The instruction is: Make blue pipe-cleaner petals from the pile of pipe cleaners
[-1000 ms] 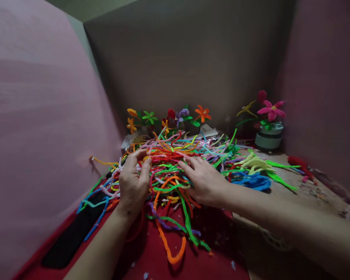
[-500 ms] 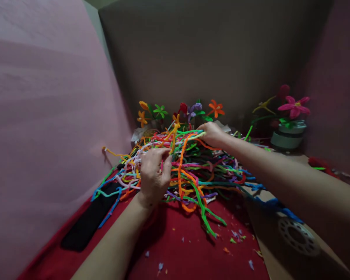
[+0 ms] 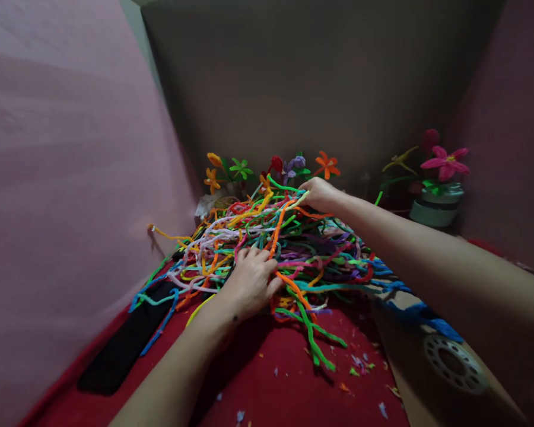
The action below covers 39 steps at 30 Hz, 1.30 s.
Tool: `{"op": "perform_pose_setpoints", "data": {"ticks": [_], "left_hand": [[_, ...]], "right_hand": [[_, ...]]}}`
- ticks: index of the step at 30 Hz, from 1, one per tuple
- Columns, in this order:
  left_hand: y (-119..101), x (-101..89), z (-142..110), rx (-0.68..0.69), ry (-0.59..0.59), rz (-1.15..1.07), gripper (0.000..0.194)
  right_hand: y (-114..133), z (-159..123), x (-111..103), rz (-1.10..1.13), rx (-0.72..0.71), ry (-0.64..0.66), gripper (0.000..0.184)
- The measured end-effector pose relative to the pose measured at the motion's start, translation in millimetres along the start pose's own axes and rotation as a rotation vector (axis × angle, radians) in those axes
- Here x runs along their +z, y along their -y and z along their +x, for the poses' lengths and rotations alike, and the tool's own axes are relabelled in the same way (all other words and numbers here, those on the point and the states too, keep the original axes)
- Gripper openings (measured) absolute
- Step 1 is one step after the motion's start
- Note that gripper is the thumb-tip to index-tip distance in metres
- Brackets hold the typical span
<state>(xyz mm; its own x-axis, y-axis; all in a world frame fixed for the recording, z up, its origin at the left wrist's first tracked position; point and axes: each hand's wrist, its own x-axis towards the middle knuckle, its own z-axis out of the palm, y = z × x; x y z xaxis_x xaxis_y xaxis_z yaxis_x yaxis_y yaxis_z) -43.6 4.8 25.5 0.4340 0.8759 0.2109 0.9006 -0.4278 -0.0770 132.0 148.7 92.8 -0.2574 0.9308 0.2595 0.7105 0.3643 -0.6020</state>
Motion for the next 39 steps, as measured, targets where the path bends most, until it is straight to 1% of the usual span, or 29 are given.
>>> {"op": "perform_pose_setpoints", "data": {"ticks": [3,7,10,13,15,20,23,27,31,33,35,36,38,39], "left_hand": [[0.4,-7.2,-2.0,0.042,0.105,-0.023,0.02],[2.7,-15.6,-6.3,0.06,0.206,-0.077,0.02],[1.4,-18.3,-8.3,0.086,0.234,-0.088,0.017],[0.2,-16.6,-6.8,0.091,0.159,-0.102,0.01],[1.4,-14.7,-4.0,0.048,0.077,-0.137,0.01],[6.5,-14.5,1.6,-0.184,-0.113,-0.349,0.007],[8.1,-14.8,2.0,-0.257,-0.154,-0.464,0.01],[10.2,-13.8,2.5,-0.276,-0.149,-0.508,0.013],[10.3,-13.0,2.7,-0.238,-0.134,-0.406,0.01],[6.7,-11.1,1.2,-0.16,-0.103,-0.273,0.011],[0.1,-7.7,-1.5,-0.05,-0.058,-0.086,0.011],[-4.1,-5.6,-3.1,-0.005,-0.03,0.01,0.012],[-12.6,-2.2,-6.1,0.032,0.023,0.137,0.014],[-16.4,-1.2,-7.4,0.038,0.04,0.177,0.016]], "right_hand": [[-1.1,5.4,1.5,0.045,0.009,-0.002,0.017],[-1.9,-0.7,0.5,0.077,0.051,0.012,0.015],[-7.9,-7.2,1.1,0.095,0.034,0.045,0.016],[-15.3,-9.8,1.1,0.126,0.021,0.096,0.015],[-18.3,-10.8,-0.9,0.121,0.013,0.139,0.013],[-20.4,-17.2,-9.4,0.176,-0.007,0.242,0.018],[-21.7,-21.8,-11.9,0.177,-0.055,0.263,0.022],[-22.1,-24.8,-12.1,0.17,-0.077,0.271,0.027],[-15.6,-28.5,-17.9,0.094,-0.076,0.28,0.032],[-11.5,-31.2,-24.4,0.091,-0.115,0.329,0.036],[-8.9,-32.8,-30.6,0.159,-0.154,0.42,0.041],[-8.1,-32.7,-32.6,0.203,-0.171,0.434,0.042],[-6.3,-30.6,-32.7,0.278,-0.161,0.401,0.038],[-4.3,-29.1,-30.7,0.292,-0.138,0.347,0.033]]}}
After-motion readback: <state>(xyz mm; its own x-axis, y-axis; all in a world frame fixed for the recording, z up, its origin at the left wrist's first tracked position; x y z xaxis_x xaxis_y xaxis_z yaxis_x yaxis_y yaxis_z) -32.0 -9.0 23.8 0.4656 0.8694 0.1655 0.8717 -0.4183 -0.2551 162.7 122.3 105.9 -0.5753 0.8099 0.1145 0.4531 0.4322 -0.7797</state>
